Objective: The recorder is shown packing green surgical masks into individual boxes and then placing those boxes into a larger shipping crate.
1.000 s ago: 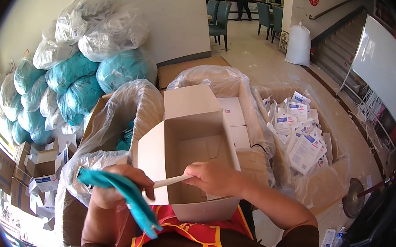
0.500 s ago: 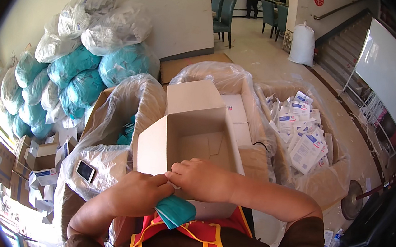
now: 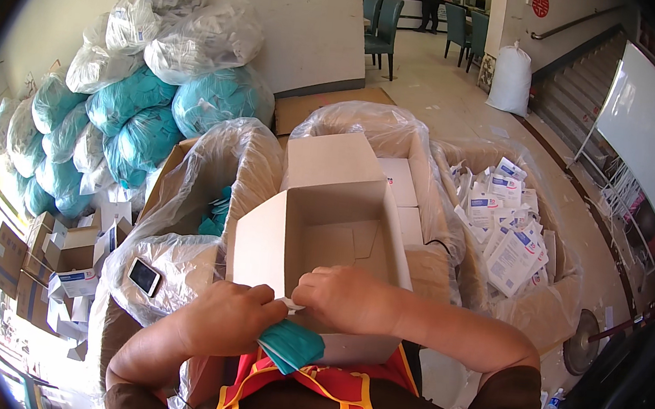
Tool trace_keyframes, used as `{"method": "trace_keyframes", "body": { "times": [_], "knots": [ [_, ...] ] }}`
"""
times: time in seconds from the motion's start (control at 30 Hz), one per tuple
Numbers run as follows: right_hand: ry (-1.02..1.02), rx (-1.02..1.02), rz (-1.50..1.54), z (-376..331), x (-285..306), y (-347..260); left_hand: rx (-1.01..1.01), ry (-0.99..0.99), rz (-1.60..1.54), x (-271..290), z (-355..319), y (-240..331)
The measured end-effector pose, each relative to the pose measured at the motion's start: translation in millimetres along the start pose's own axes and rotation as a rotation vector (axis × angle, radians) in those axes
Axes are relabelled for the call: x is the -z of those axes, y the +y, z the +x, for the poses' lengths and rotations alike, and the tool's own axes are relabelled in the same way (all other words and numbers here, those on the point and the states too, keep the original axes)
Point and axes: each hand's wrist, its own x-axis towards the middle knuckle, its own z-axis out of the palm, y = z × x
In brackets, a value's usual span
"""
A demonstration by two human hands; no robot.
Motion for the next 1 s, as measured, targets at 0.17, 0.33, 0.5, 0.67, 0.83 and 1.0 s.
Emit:
{"method": "trace_keyframes", "body": {
  "times": [0.17, 0.33, 0.5, 0.67, 0.83, 1.0],
  "knots": [
    [-0.171, -0.233, 0.323, 12, 8, -8, -0.032, -0.009, -0.029, -1, 0, -3],
    [-0.279, -0.209, 0.341, 10, -10, 3, -0.046, -0.044, -0.025, 1, -2, -4],
    [-0.361, -0.235, 0.2, 10, -13, 8, -0.001, -0.068, -0.045, -2, -3, -5],
    [-0.317, -0.325, 0.44, 12, -2, 6, -0.023, 0.002, -0.039, -1, -6, -7],
    [-0.116, -0.239, 0.326, 4, -4, 9, -0.001, 0.002, -0.02, -3, -10, -10],
    [-0.153, -0.178, 0.125, -3, 10, 1, 0.005, 0.088, -0.047, -5, -22, -16]
  ]
}}
